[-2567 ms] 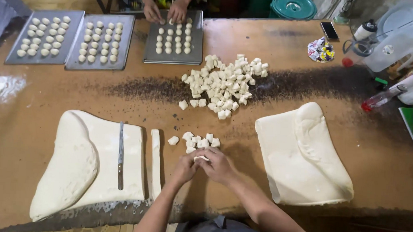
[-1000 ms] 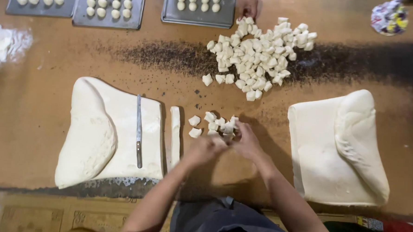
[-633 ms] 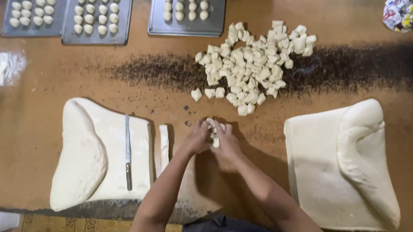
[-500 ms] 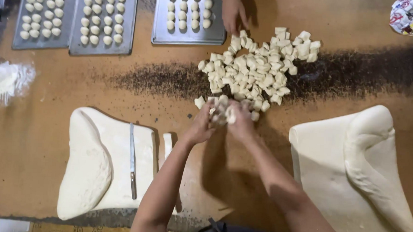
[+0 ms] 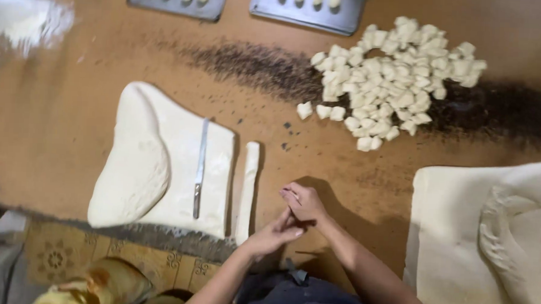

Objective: Cutting dough into strips and pinching off small pieces for further processing.

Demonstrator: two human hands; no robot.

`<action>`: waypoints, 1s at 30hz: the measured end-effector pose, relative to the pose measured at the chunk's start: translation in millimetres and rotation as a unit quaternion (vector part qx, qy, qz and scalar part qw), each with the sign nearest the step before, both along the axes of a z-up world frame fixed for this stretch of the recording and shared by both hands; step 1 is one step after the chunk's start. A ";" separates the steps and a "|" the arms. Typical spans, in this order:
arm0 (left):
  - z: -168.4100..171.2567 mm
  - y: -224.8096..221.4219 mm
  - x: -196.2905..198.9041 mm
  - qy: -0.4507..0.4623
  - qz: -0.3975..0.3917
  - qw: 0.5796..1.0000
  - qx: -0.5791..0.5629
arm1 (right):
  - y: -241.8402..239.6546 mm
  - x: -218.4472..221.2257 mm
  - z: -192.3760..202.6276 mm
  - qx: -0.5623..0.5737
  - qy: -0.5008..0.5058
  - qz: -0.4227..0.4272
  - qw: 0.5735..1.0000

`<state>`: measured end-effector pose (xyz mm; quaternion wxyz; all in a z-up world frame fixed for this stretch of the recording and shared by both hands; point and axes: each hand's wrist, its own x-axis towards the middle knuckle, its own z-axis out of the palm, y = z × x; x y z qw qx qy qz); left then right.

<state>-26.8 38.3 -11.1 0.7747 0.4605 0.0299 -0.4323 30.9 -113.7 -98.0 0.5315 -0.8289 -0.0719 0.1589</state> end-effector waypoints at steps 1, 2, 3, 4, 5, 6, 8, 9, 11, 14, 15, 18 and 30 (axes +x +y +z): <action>6.1 17.3 -15.5 0.002 0.016 1.000 -0.003 | 9.0 10.0 3.7 -0.003 0.002 0.016 1.000; 9.6 37.1 -24.2 0.020 -0.018 0.998 0.065 | 20.8 26.3 5.3 -0.019 0.008 -0.019 1.000; 12.5 55.5 -33.6 0.040 -0.051 0.989 0.133 | 32.0 42.3 7.0 -0.035 0.013 -0.054 0.998; 18.9 64.8 -36.4 0.043 -0.046 0.990 0.130 | 48.2 62.7 29.8 -0.038 0.015 -0.048 0.998; 25.2 73.5 -39.1 0.010 -0.007 0.984 0.176 | 64.2 83.1 52.2 -0.086 0.048 -0.048 0.994; 31.5 84.3 -39.9 -0.024 0.032 0.973 0.225 | 83.3 105.5 74.4 -0.133 0.078 -0.047 0.987; 18.5 91.4 -48.5 -0.049 0.073 0.968 0.234 | 106.8 121.1 51.3 -0.207 0.088 -0.001 0.974; 12.8 94.6 -51.3 -0.074 0.109 0.961 0.242 | 118.5 130.3 41.2 -0.280 0.096 0.040 0.954; 2.8 107.6 -55.3 -0.125 0.095 0.945 0.287 | 124.0 110.0 -14.5 -0.285 0.009 0.071 0.956; 47.3 112.6 -36.8 -0.201 0.070 0.906 0.366 | 107.9 59.5 16.5 -0.151 -0.104 0.132 0.974; 72.1 111.1 -30.6 -0.213 0.062 0.886 0.407 | 99.6 34.8 42.9 -0.006 -0.120 0.173 0.978; 12.3 101.5 -41.1 -0.320 0.106 0.839 0.427 | 50.8 -29.6 124.3 0.134 -0.096 0.155 0.974; 51.0 34.0 5.4 -0.718 0.213 0.376 0.546 | -201.0 -100.1 108.5 0.080 -0.215 -0.223 0.947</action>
